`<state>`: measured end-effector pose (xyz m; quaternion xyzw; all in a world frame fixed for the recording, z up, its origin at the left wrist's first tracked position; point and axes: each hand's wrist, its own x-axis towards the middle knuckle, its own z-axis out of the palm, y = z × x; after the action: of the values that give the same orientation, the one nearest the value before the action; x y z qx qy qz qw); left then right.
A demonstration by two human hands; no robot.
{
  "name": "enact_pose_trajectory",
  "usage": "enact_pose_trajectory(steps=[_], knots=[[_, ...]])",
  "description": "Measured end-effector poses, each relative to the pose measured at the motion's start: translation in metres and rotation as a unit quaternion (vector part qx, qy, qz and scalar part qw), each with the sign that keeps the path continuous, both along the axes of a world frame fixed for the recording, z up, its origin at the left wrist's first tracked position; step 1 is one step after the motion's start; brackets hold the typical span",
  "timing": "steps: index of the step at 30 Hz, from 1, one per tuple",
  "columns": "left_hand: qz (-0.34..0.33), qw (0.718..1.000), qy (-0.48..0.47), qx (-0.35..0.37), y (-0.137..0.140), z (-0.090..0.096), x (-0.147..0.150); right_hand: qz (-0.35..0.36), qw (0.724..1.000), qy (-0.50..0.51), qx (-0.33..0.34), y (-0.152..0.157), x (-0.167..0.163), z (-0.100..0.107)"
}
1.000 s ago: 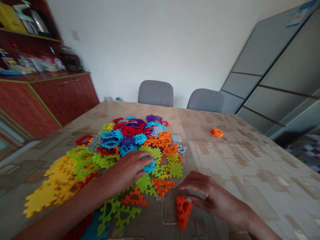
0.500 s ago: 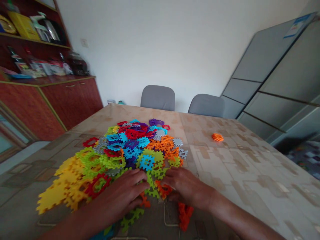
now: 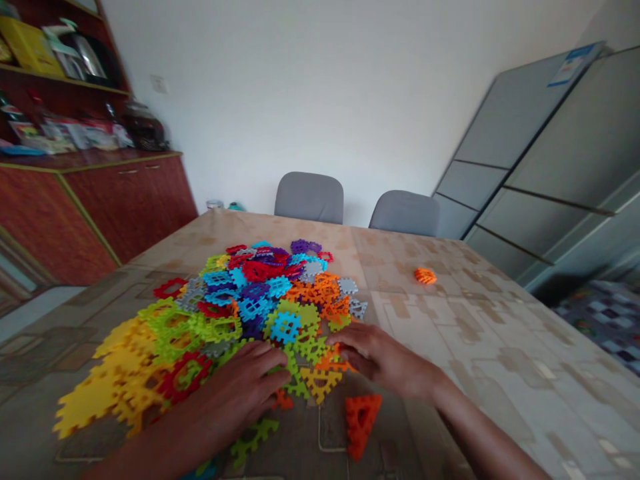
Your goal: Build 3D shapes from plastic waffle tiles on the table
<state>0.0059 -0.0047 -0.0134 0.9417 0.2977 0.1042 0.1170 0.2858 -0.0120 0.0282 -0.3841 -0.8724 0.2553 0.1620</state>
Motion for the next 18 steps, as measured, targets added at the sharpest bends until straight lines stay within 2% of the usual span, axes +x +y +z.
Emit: enact_pose_trajectory(steps=[3, 5, 8, 13, 18], knots=[[-0.014, 0.998, -0.056, -0.018, -0.01, 0.007, 0.003, 0.023, 0.992, 0.047, -0.111, -0.012, 0.021, 0.011], [-0.001, 0.992, -0.12, -0.043, -0.02, 0.006, 0.006, 0.027, 0.98, 0.06, -0.186, -0.02, 0.03, 0.011], [0.04, 0.982, -0.159, -0.088, -0.037, -0.002, 0.019, 0.018, 0.966, 0.083, -0.245, -0.027, 0.036, 0.003], [0.02, 0.987, -0.08, -0.14, -0.052, -0.015, 0.05, 0.035, 0.976, 0.073, -0.2, -0.024, 0.029, -0.006], [0.003, 0.988, -0.091, -0.125, -0.054, -0.024, 0.064, 0.036, 0.988, 0.04, -0.146, -0.023, 0.026, -0.01]])
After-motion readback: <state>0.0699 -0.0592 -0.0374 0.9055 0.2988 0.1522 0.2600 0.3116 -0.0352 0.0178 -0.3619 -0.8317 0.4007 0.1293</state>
